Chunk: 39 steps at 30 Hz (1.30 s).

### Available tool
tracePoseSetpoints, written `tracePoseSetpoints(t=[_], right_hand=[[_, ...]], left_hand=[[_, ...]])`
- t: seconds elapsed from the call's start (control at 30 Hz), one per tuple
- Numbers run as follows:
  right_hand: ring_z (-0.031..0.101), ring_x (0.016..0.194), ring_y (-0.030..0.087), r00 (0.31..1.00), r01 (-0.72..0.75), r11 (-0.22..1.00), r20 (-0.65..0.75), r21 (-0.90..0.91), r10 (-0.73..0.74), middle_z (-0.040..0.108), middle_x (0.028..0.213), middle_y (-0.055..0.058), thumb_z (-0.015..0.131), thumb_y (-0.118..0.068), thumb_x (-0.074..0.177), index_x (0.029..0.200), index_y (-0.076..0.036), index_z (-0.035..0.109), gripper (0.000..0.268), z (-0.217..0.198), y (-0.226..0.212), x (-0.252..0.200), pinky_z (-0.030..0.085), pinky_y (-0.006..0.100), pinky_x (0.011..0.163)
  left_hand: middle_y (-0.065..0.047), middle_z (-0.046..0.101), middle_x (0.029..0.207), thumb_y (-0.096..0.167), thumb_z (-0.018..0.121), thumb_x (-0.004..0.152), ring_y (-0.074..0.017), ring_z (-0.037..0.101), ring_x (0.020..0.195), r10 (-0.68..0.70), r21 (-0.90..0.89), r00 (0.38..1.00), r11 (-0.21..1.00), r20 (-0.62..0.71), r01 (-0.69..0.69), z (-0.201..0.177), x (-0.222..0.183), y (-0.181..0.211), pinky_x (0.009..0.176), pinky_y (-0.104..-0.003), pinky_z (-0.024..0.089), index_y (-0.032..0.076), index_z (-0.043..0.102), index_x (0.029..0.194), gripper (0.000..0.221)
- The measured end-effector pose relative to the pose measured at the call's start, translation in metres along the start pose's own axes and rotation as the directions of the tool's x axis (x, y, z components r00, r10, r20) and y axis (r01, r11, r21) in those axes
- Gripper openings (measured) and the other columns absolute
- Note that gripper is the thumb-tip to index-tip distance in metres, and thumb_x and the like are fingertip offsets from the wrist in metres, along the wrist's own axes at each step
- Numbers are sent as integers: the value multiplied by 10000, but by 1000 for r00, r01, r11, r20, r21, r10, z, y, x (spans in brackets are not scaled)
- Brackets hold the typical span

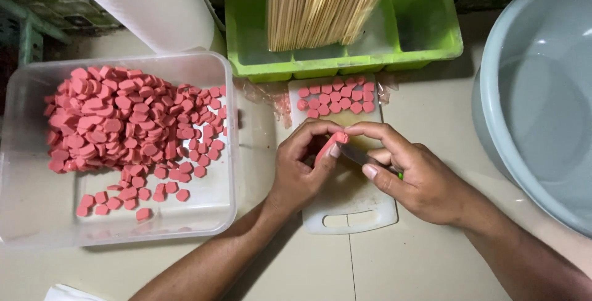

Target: Slicing long pink sausages into small thin pieces using a knife on a small cutting board

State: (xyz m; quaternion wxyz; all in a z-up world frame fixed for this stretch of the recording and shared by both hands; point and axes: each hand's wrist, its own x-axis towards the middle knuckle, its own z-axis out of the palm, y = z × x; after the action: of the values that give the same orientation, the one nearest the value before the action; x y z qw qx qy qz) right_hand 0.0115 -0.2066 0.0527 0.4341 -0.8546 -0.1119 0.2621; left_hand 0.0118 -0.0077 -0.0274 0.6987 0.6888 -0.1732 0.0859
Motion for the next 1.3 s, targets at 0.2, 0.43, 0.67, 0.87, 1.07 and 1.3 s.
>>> tracePoseSetpoints(t=[0.2, 0.43, 0.67, 0.87, 1.07, 1.3], right_hand=[[420, 539, 158, 999, 45, 999, 14, -5, -45, 545, 598, 1, 526, -258, 954, 1495, -251, 467, 544, -1, 1, 0, 405, 290, 603], [394, 516, 147, 1000, 31, 1000, 4, 5, -31, 615, 615, -16, 532, -270, 949, 1490, -245, 475, 545, 2, 3, 1, 398, 282, 595], [462, 575, 147, 1000, -29, 999, 12, 17, 29, 747, 721, -4, 533, -307, 937, 1496, -269, 468, 564, 0, -2, -2, 436, 283, 664], [417, 535, 152, 999, -40, 999, 13, 1, 40, 750, 691, -5, 535, -281, 940, 1496, -280, 470, 560, -1, -5, -2, 434, 288, 660], [387, 513, 149, 1000, 20, 1000, 18, -2, -20, 654, 619, -9, 539, -283, 950, 1472, -255, 478, 526, -1, 1, -1, 433, 280, 643], [363, 507, 138, 997, 69, 997, 16, 22, -69, 585, 606, -23, 545, -242, 965, 1465, -223, 480, 504, 0, 7, 1, 398, 274, 598]], left_hand=[[-66, 683, 1040, 183, 599, 1014, -181, 665, 959, 2, -28, 1000, 1000, -7, -3, 1, 0, -2, 858, -285, 553, 65, 656, 1141, 182], [-62, 679, 1087, 168, 620, 1015, -139, 660, 921, -36, -75, 999, 997, -12, 35, 0, -4, -3, 798, -240, 558, 53, 629, 1188, 209], [-91, 692, 1082, 156, 615, 1005, -198, 681, 999, 21, -57, 1000, 998, -6, -21, 0, -2, -1, 883, -287, 581, 47, 634, 1166, 195], [-71, 692, 1053, 159, 614, 1007, -177, 674, 969, 23, -44, 1000, 999, -16, -23, 1, -2, -1, 859, -273, 561, 56, 641, 1143, 172], [-62, 690, 1047, 169, 616, 1005, -174, 667, 962, 29, -37, 999, 999, -24, -30, 1, -1, -3, 850, -272, 554, 66, 645, 1130, 164], [-57, 696, 1038, 184, 619, 1011, -157, 666, 938, 5, -54, 1000, 999, -19, -6, 2, -2, -2, 818, -258, 557, 63, 650, 1123, 167]])
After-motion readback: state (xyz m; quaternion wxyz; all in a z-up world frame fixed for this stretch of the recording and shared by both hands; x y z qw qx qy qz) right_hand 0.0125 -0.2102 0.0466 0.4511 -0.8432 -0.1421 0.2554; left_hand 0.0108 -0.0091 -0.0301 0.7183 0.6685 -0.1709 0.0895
